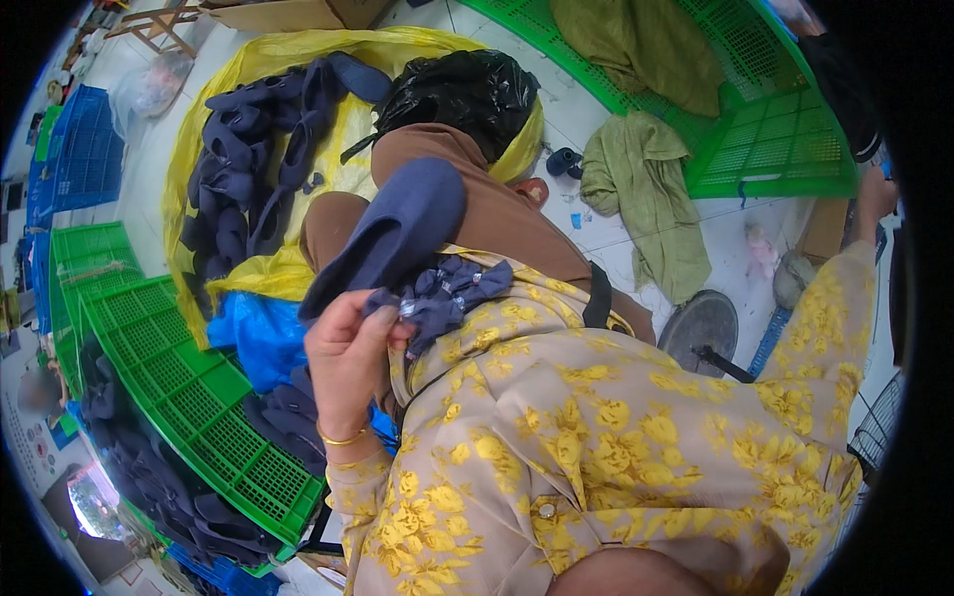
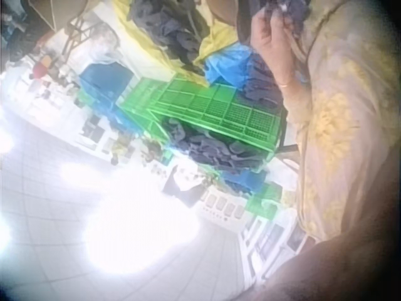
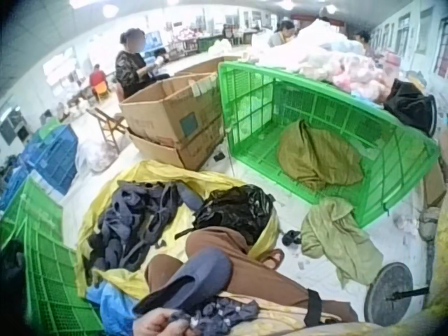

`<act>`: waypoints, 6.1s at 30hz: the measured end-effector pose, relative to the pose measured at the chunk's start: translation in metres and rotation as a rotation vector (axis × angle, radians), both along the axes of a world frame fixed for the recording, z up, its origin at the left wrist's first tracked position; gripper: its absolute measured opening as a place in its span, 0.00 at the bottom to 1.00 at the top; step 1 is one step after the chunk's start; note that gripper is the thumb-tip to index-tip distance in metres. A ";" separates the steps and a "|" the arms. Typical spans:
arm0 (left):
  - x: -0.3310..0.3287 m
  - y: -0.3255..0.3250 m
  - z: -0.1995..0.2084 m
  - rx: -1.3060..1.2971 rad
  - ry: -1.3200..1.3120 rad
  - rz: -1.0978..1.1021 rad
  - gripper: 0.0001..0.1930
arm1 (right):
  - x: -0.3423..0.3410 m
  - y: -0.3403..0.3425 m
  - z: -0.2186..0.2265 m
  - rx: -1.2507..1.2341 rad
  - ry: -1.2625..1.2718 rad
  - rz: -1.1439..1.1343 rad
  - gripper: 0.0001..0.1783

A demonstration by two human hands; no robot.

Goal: The person sits on the floor and uses a blue-handled tool to stitch or trim the edge of a dark blue slip-on shoe. They repeatedly pick up shoes from a nearby pile, work on the same area of each shoe, and place them back down.

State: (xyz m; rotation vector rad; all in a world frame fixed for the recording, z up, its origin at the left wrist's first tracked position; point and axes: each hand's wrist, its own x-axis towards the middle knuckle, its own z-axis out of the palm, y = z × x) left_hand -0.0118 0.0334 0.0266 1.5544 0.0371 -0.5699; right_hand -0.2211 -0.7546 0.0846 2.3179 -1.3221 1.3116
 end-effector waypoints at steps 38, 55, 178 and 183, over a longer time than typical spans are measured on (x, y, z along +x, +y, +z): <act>-0.015 -0.035 -0.037 -0.431 0.458 0.410 0.06 | 0.194 0.564 -0.095 2.033 0.204 1.101 0.05; -0.006 -0.035 -0.039 -0.412 0.468 0.338 0.06 | 0.196 0.558 -0.107 2.503 0.123 0.985 0.11; 0.000 -0.019 -0.048 -0.531 0.327 0.144 0.06 | 0.166 0.605 -0.104 1.291 0.229 1.378 0.14; -0.001 -0.022 -0.047 -0.540 0.323 0.152 0.12 | 0.165 0.608 -0.108 1.347 0.165 1.371 0.12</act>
